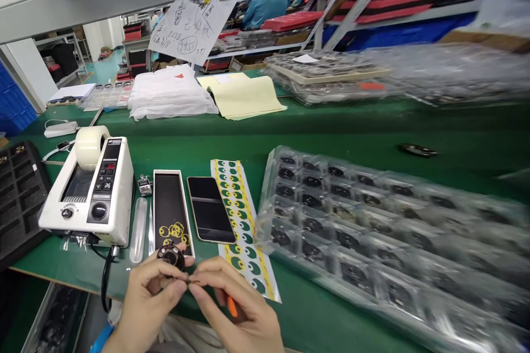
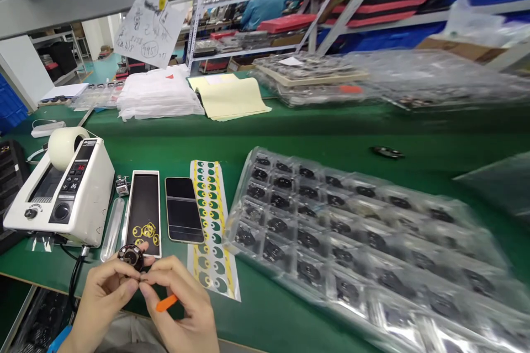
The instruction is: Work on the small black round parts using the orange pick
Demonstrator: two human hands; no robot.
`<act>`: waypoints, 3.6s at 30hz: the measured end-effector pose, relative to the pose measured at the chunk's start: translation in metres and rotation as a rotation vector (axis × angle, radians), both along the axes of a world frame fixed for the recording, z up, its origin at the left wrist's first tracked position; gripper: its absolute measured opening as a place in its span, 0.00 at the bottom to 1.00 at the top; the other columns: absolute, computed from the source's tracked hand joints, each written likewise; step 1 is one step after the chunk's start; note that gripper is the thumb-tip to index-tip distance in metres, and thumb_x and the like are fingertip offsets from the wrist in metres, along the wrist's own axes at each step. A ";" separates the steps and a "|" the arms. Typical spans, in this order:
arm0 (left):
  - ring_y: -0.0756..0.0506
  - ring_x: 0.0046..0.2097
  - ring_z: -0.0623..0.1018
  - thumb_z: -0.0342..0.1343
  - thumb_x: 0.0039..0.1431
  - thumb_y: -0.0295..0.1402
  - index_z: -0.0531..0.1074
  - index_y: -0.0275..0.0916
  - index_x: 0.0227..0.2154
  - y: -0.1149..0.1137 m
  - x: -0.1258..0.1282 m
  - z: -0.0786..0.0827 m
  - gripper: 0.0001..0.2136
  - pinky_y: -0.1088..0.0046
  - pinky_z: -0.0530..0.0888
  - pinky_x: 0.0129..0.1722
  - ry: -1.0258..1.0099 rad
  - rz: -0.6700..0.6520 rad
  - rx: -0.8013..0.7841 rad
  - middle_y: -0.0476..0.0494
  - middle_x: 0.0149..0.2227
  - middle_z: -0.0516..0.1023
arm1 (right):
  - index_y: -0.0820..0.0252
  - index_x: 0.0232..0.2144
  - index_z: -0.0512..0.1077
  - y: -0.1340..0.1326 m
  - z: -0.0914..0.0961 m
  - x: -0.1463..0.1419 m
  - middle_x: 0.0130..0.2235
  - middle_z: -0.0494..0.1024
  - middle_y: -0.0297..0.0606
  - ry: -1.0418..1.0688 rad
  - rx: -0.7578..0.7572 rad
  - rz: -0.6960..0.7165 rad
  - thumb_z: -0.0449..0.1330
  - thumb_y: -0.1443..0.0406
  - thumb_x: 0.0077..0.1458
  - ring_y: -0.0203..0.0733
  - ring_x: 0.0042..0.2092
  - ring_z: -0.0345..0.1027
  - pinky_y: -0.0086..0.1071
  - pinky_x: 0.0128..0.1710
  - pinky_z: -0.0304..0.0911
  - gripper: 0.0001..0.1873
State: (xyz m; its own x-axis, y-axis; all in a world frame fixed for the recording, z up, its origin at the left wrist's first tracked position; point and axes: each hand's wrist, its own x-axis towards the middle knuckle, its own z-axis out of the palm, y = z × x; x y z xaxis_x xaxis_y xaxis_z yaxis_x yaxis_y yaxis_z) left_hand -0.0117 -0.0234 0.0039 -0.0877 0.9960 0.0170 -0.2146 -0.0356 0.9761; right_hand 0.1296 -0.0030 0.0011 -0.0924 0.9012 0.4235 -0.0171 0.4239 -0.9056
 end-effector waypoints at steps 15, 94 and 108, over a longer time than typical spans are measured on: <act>0.41 0.56 0.78 0.59 0.66 0.39 0.75 0.56 0.55 -0.005 -0.011 0.008 0.16 0.69 0.78 0.54 -0.211 -0.095 -0.126 0.46 0.56 0.79 | 0.55 0.32 0.76 0.008 0.012 0.005 0.32 0.73 0.35 -0.098 0.029 -0.093 0.60 0.71 0.62 0.37 0.31 0.67 0.28 0.32 0.66 0.08; 0.49 0.37 0.80 0.56 0.64 0.31 0.76 0.42 0.37 0.014 -0.009 0.012 0.04 0.79 0.76 0.38 0.333 0.086 0.021 0.48 0.34 0.80 | 0.58 0.28 0.64 0.040 0.020 -0.010 0.32 0.68 0.33 -0.240 -0.007 0.171 0.54 0.74 0.57 0.36 0.32 0.64 0.28 0.30 0.58 0.08; 0.53 0.23 0.72 0.64 0.50 0.26 0.68 0.41 0.30 0.011 -0.017 0.017 0.10 0.84 0.70 0.22 0.021 0.184 -0.183 0.56 0.24 0.76 | 0.58 0.38 0.74 0.000 0.013 -0.004 0.35 0.77 0.40 -0.482 0.591 -0.268 0.56 0.72 0.65 0.35 0.25 0.63 0.29 0.23 0.62 0.08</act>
State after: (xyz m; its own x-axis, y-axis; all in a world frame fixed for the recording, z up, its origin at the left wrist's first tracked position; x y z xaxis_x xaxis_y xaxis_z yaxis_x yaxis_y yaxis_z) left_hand -0.0291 -0.0127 0.0213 -0.2691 0.9500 -0.1583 -0.2000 0.1057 0.9741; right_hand 0.1251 -0.0026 0.0141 -0.1993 0.5577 0.8057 0.4881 0.7695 -0.4119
